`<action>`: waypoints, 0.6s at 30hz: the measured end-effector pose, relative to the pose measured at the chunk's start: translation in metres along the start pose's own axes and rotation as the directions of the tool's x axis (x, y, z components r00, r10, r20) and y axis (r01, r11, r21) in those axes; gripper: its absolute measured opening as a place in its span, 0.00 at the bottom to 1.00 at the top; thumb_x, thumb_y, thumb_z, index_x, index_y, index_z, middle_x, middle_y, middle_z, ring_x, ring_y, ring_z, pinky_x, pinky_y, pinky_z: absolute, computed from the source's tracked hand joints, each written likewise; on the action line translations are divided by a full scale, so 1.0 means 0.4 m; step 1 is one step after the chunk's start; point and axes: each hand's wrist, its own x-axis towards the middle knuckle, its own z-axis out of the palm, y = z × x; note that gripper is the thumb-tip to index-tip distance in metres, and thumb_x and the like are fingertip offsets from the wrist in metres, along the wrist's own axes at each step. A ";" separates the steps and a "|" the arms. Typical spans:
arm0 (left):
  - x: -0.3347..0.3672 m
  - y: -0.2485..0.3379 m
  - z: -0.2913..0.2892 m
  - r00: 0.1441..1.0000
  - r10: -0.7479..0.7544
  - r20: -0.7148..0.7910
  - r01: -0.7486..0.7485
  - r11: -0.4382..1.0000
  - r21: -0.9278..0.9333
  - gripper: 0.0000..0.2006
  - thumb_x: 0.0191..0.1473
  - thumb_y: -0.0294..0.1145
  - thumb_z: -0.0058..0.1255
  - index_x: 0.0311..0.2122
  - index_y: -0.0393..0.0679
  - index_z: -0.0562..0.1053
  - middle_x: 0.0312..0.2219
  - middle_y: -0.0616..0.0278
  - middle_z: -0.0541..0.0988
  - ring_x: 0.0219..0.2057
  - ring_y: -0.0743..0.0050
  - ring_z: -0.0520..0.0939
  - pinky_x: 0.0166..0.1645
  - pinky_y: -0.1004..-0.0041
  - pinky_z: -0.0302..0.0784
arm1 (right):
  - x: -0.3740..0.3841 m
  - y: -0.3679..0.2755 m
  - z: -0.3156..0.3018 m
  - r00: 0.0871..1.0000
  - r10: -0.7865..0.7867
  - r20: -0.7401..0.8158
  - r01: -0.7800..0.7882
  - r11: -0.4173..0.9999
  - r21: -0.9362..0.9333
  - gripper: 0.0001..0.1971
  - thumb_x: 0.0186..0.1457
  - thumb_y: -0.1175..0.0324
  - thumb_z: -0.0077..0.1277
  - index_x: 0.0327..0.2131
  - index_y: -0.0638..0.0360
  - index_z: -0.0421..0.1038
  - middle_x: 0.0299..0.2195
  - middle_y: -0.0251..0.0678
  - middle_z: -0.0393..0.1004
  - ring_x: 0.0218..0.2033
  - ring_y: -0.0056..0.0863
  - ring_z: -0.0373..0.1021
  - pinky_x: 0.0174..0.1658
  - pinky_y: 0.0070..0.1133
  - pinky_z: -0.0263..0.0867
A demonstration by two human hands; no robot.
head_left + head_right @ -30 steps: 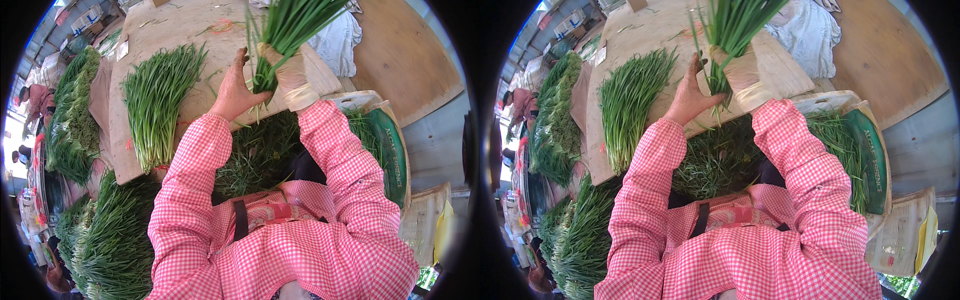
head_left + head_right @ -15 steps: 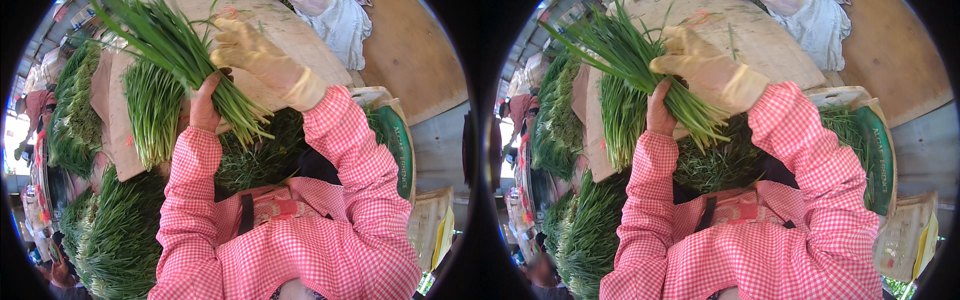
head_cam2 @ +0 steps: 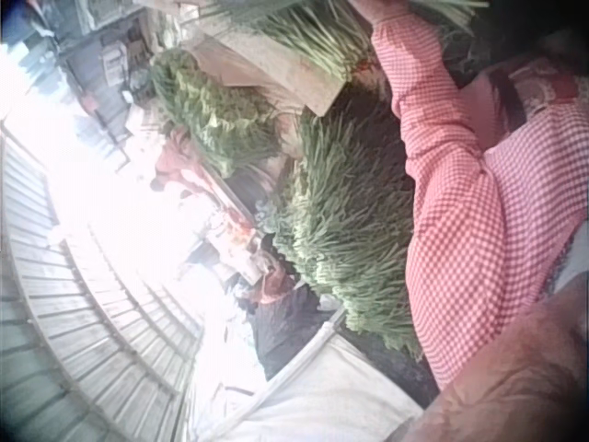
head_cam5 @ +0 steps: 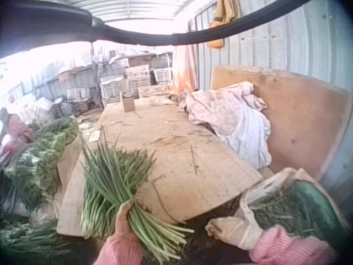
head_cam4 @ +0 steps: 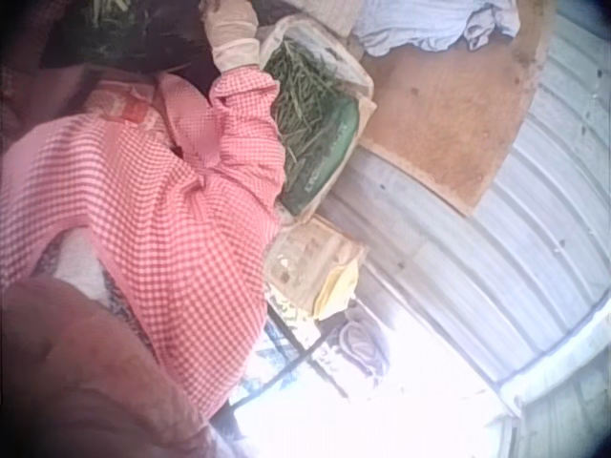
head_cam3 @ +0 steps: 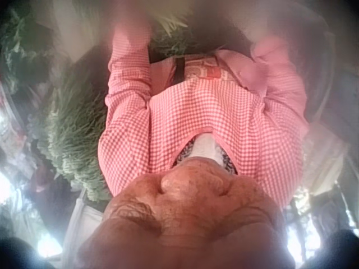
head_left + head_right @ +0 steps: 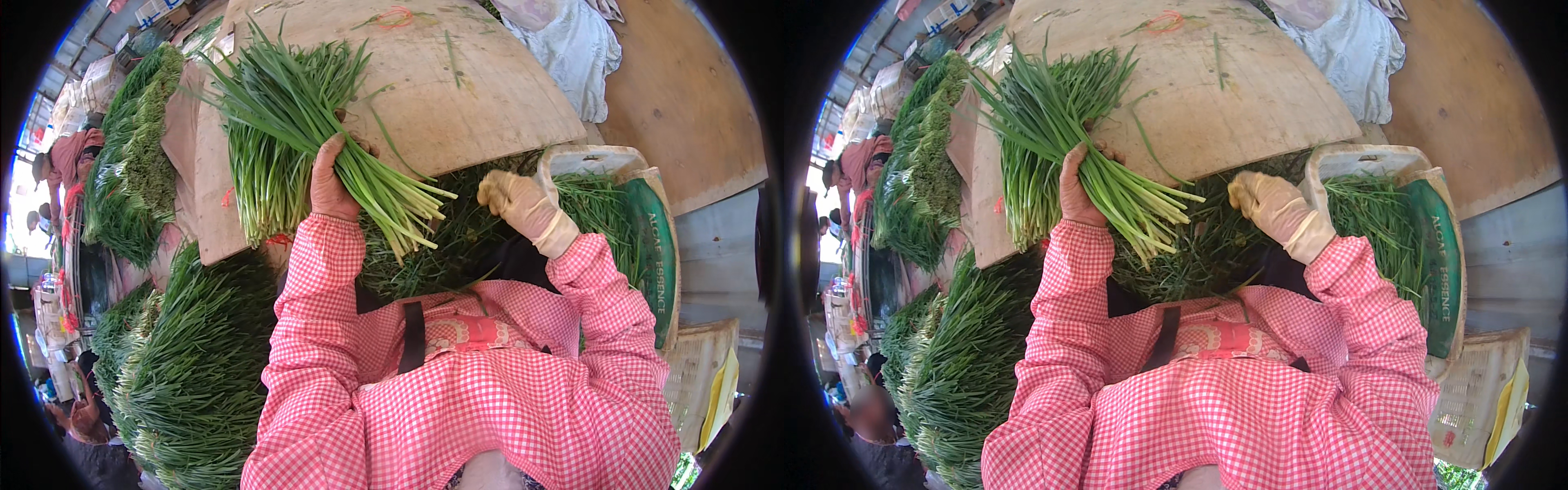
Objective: The person bundles green onions by hand, removes individual stems from a crate, and secures the bunches with red rubber bands.
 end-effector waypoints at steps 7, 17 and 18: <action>-0.004 -0.044 -0.002 0.995 -0.071 -0.063 0.077 0.992 0.100 0.19 0.46 0.31 0.50 0.46 0.42 0.65 0.26 0.59 0.72 0.28 0.66 0.75 0.37 0.64 0.74 | 0.020 -0.146 0.106 0.899 -0.396 -0.188 0.234 0.796 -0.558 0.13 0.53 0.57 0.41 0.29 0.57 0.65 0.23 0.40 0.69 0.23 0.40 0.68 0.26 0.29 0.64; -0.006 -0.054 -0.015 0.967 -0.256 0.014 0.256 0.967 0.008 0.16 0.45 0.32 0.51 0.41 0.42 0.67 0.30 0.59 0.74 0.31 0.66 0.77 0.36 0.65 0.76 | -0.034 -0.119 0.145 0.965 -0.225 -0.135 0.159 0.912 -0.379 0.10 0.53 0.62 0.43 0.27 0.59 0.65 0.19 0.44 0.70 0.22 0.43 0.69 0.24 0.32 0.64; -0.005 -0.059 -0.014 0.965 -0.260 0.012 0.260 0.965 0.005 0.15 0.45 0.32 0.51 0.40 0.42 0.67 0.30 0.59 0.74 0.30 0.66 0.77 0.36 0.65 0.76 | -0.037 -0.116 0.143 0.974 -0.197 -0.111 0.144 0.919 -0.367 0.11 0.53 0.62 0.42 0.28 0.59 0.66 0.20 0.45 0.70 0.23 0.43 0.69 0.25 0.32 0.64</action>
